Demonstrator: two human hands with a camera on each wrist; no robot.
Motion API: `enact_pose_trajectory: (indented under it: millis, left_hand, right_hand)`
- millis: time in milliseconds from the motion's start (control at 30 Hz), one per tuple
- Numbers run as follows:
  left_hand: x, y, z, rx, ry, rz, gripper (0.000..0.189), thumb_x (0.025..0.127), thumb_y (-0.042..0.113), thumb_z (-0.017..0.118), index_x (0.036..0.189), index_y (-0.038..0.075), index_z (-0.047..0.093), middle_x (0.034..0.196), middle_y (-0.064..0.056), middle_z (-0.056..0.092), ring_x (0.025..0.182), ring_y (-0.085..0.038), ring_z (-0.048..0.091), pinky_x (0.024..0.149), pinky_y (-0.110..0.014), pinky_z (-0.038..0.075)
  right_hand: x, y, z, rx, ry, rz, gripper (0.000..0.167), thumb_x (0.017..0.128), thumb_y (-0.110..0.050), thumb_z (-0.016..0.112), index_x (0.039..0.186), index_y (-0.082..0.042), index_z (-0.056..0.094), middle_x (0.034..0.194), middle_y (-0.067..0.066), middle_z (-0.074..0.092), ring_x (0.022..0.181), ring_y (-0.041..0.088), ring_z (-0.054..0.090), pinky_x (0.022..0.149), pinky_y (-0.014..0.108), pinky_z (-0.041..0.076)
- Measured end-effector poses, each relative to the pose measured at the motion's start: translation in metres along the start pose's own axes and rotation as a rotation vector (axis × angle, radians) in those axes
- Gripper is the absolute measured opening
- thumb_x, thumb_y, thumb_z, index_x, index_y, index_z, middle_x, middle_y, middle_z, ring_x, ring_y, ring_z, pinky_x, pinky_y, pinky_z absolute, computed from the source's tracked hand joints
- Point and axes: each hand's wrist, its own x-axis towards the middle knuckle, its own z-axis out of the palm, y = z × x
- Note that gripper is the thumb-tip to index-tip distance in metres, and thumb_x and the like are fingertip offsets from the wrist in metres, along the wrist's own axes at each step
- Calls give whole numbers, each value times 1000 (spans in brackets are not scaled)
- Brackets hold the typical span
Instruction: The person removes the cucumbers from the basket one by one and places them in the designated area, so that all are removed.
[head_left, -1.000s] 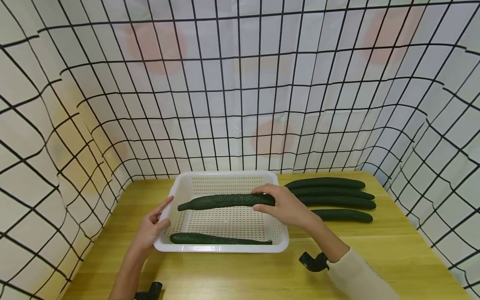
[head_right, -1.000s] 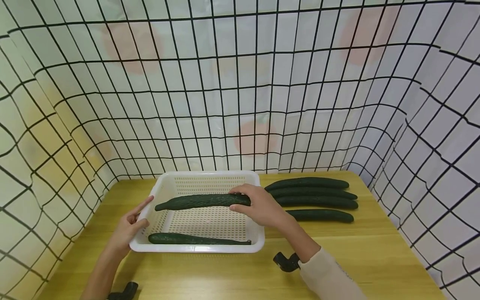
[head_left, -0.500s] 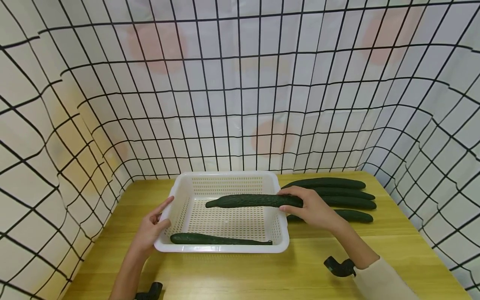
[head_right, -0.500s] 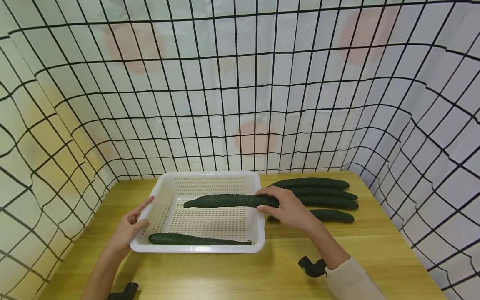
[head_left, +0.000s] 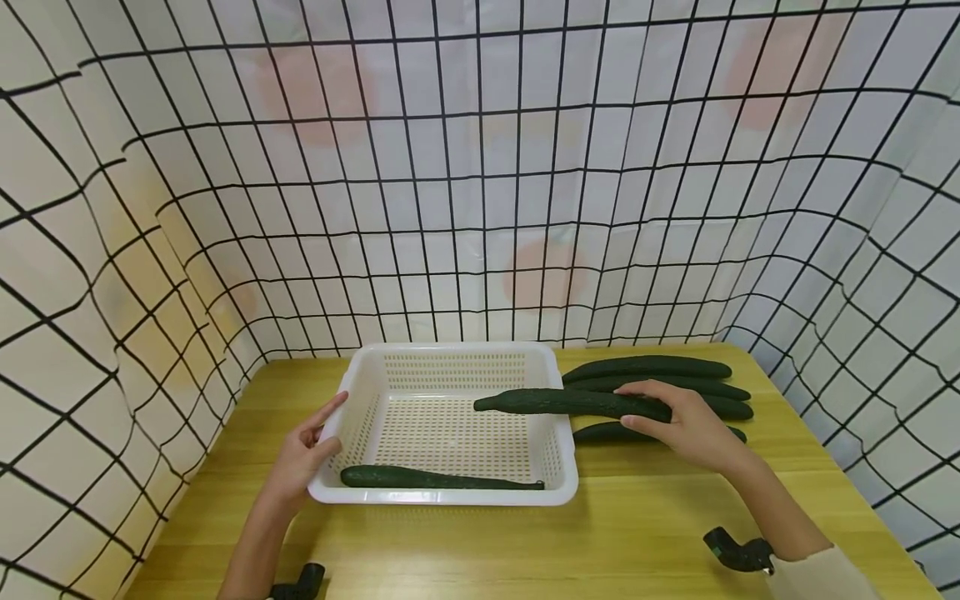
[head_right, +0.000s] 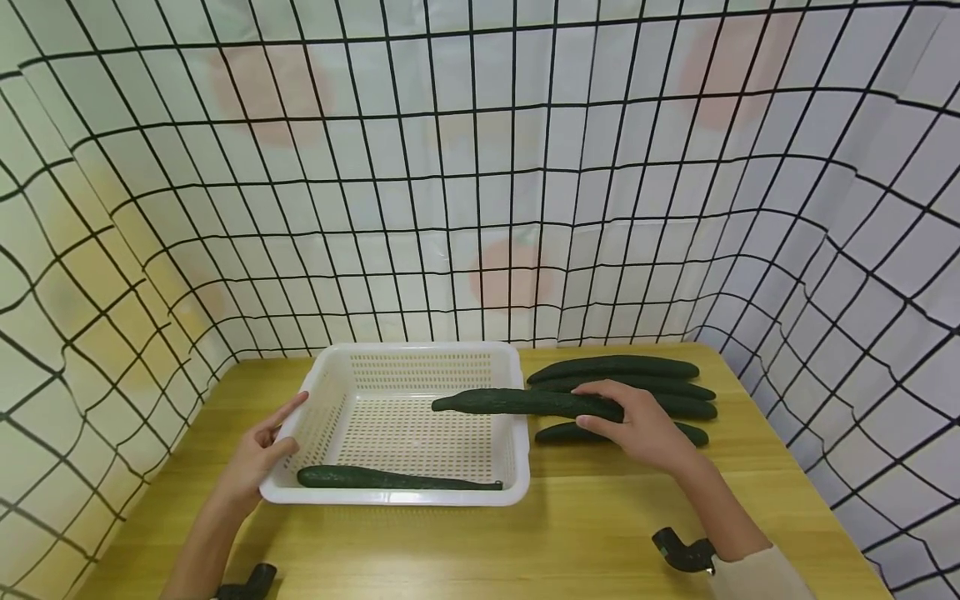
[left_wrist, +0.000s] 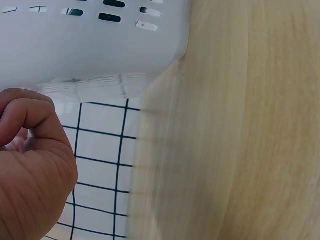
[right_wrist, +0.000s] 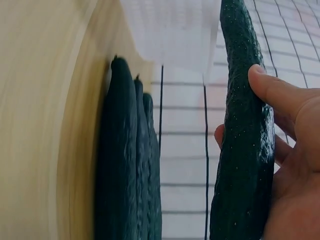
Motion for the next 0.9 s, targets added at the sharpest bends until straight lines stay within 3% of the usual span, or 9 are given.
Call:
enact_pose_trajectory:
  millis: [433,533,600,633,700,767,800,833,900]
  left_hand:
    - [1,-3,1,3,0,-8,74,92,-6,51,162,16,36,152,-32,43,115,-33,58,75,-41,62]
    - [1,-3,0,3,5,-10,74,92,-6,51,161,17,37,152,-31,43,115,-34,58,75,-41,62]
    - [1,-3,0,2,2,-10,75,92,-6,51,161,17,37,153,-31,43,116,-35,58,75,-41,62]
    - [1,-3,0,2,0,-10,75,92,-6,51,162,17,37,153,-31,42,116,-35,57,75,-41,62]
    - [1,-3,0,5,-4,-7,75,92,-6,51,162,16,36,154,-31,41,117,-36,57,76,-41,62]
    - [1,-3,0,8,-3,-4,74,92,-6,51,162,16,36,155,-31,41,118,-36,56,76,-41,61]
    - [1,-3,0,11,-1,-2,74,92,-6,51,162,16,36,155,-30,41,118,-36,56,76,-41,61]
    - [1,-3,0,11,1,-3,74,92,-6,51,161,16,37,155,-30,42,118,-36,57,76,-41,61]
    - [1,-4,0,15,1,-2,74,92,-6,51,161,16,37,155,-31,42,118,-35,57,76,-41,61]
  right_hand:
    - [-29,33,-24,-47,18,52,47,102,-34,62,146,-18,57,148,21,55,131,48,52,94,67,47]
    - [-35,41,-29,-59,-1,78,48,103,-36,61,148,-19,55,150,20,54,103,36,65,85,52,52]
    - [-39,47,-32,-63,-9,89,49,103,-36,60,148,-18,54,150,20,53,83,31,62,78,45,51]
    - [-41,50,-34,-68,-12,91,49,103,-36,60,148,-17,54,150,20,53,82,30,62,76,43,49]
    - [-46,56,-38,-63,-22,96,49,103,-35,60,148,-15,54,150,22,52,88,35,63,79,46,51]
    - [-51,63,-43,-58,-27,100,49,103,-34,61,148,-14,54,151,24,51,115,47,59,84,58,52]
    - [-54,66,-45,-54,-33,110,49,103,-34,60,148,-15,53,151,25,49,117,49,57,84,60,50]
    - [-56,69,-47,-58,-32,111,49,103,-33,61,148,-15,53,151,26,49,130,54,47,86,64,49]
    - [-60,75,-51,-52,-32,124,49,103,-32,61,148,-15,53,152,27,48,132,56,44,88,67,46]
